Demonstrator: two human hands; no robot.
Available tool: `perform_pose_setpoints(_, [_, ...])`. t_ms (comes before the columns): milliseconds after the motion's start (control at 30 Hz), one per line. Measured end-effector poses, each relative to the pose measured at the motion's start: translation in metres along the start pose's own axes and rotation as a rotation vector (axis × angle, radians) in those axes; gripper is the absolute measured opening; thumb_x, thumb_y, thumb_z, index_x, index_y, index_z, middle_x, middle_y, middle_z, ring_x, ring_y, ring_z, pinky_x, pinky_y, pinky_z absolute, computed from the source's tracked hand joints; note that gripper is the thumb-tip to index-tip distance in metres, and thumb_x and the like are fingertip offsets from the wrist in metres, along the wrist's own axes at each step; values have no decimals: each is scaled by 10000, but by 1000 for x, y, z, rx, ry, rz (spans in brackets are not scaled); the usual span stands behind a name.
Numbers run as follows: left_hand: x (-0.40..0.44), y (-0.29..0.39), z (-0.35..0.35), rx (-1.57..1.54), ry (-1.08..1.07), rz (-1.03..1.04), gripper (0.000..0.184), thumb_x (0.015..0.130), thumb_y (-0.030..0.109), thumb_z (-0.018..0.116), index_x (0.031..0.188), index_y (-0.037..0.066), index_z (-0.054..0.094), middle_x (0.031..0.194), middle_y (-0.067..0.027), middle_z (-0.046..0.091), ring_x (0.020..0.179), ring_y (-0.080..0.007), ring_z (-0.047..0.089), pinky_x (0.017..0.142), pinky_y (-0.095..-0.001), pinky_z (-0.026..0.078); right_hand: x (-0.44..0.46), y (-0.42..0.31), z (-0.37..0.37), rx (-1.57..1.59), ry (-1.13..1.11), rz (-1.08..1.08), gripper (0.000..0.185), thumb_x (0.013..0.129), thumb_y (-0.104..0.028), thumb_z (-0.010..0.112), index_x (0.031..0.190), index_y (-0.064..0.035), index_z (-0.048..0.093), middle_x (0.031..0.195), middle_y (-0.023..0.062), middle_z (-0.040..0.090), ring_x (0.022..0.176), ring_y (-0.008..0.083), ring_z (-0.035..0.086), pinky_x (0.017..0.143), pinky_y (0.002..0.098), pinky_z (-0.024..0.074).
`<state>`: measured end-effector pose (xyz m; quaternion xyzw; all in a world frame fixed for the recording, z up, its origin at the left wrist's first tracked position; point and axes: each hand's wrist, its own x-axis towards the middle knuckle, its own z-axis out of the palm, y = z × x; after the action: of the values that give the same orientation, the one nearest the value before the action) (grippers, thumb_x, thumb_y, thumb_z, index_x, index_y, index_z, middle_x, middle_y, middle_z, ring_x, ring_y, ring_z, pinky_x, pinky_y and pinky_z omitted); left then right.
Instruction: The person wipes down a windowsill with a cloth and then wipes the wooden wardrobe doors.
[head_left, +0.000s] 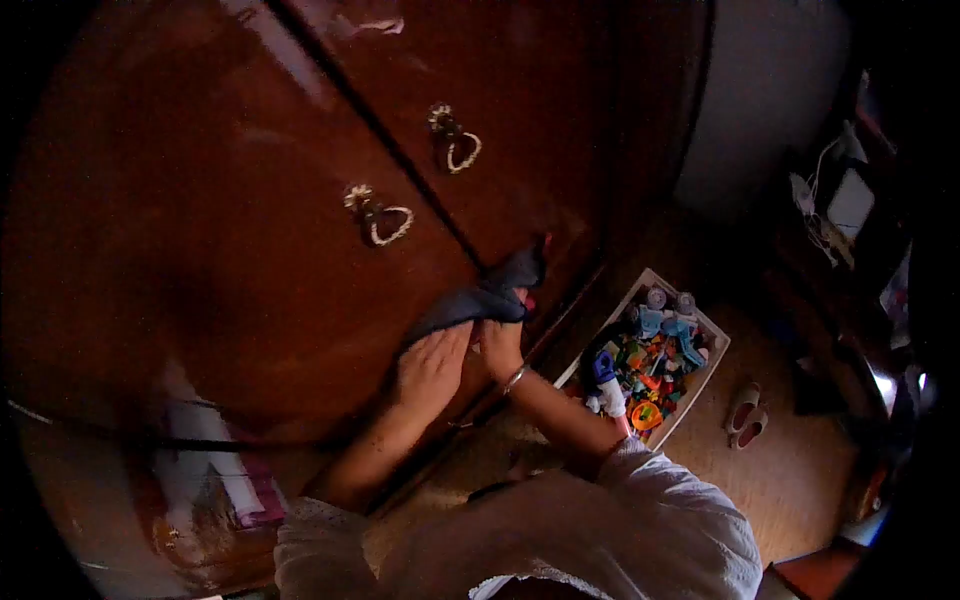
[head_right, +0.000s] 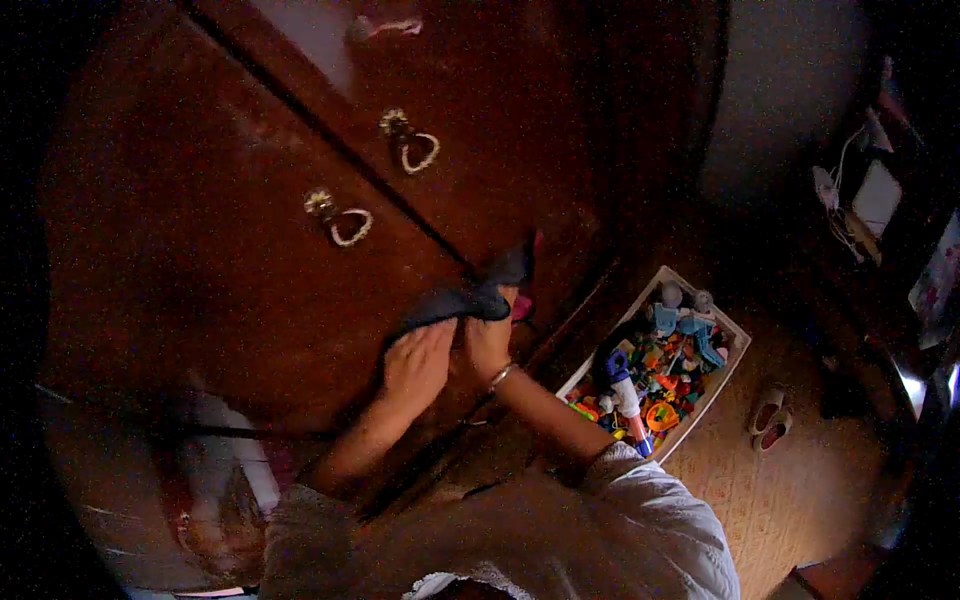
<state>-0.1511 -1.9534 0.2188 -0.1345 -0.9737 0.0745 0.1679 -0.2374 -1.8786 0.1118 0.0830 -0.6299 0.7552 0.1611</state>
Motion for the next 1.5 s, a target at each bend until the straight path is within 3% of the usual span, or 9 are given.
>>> perform_pose_setpoints(200, [30,-6,-87,168,259,-207,277,876,190,603,1118,69,662,1103,-99,664,994,-279,619,874,-398,460,61,-98,14,-125,-159,-333,354,776,-70,575,1127,-65,610,1255,233,520,1218,455,394,1076,516,273])
perform_pose_setpoints(467, [-98,-34,-48,203,230,-314,178,832,203,642,946,75,689,976,-104,673,948,-317,612,853,-438,435,-31,-93,29,-357,-724,-629,509,705,-131,676,1208,-161,609,1477,197,352,1400,435,223,1084,596,220])
perform_pose_setpoints(567, [-144,-27,-22,235,227,-334,135,829,199,647,876,79,685,905,-100,669,899,-319,612,830,-439,438,-51,-62,23,-317,-559,-622,606,676,-132,706,1266,-159,570,1496,200,316,1410,430,212,1100,577,208])
perform_pose_setpoints(933, [-195,15,19,-60,26,-373,232,865,201,620,1009,19,624,1039,-176,577,1004,-374,536,875,-487,413,-134,-4,3,-206,-250,27,678,736,-5,669,1352,-13,384,1358,200,423,1267,395,404,1040,417,365])
perform_pose_setpoints(1000, [-197,19,17,-120,-70,-406,270,863,190,619,1055,2,596,1066,-190,552,1028,-394,519,891,-498,409,-146,12,12,29,-161,302,650,765,27,576,1386,-32,392,1197,136,557,1127,247,537,983,343,428])
perform_pose_setpoints(1100, [-195,25,13,-187,-147,-448,343,854,171,624,1126,-23,546,1106,-209,511,1059,-419,494,917,-509,403,-145,0,9,232,-204,631,472,791,-12,566,1256,-2,487,1140,206,571,1083,372,552,920,387,446])
perform_pose_setpoints(1267, [-157,29,25,-210,-74,-341,329,838,124,625,1127,-13,551,1168,-219,529,1109,-420,493,989,-487,392,-137,116,18,-208,-123,210,305,825,2,519,1126,-12,565,934,64,639,715,147,599,580,282,487])
perform_pose_setpoints(1300, [-146,32,23,-203,-43,-333,329,838,124,625,1127,-13,551,1168,-219,529,1109,-420,493,989,-487,392,-125,105,7,-107,-93,347,274,830,-1,521,1098,-21,574,912,55,634,700,136,588,564,282,475])
perform_pose_setpoints(1500, [-59,33,24,-317,-225,-183,627,800,140,693,1352,-10,438,1333,-242,471,1230,-446,437,1037,-518,370,-10,55,-22,210,106,452,277,854,12,535,1125,-15,584,1031,93,621,856,198,597,737,313,479])
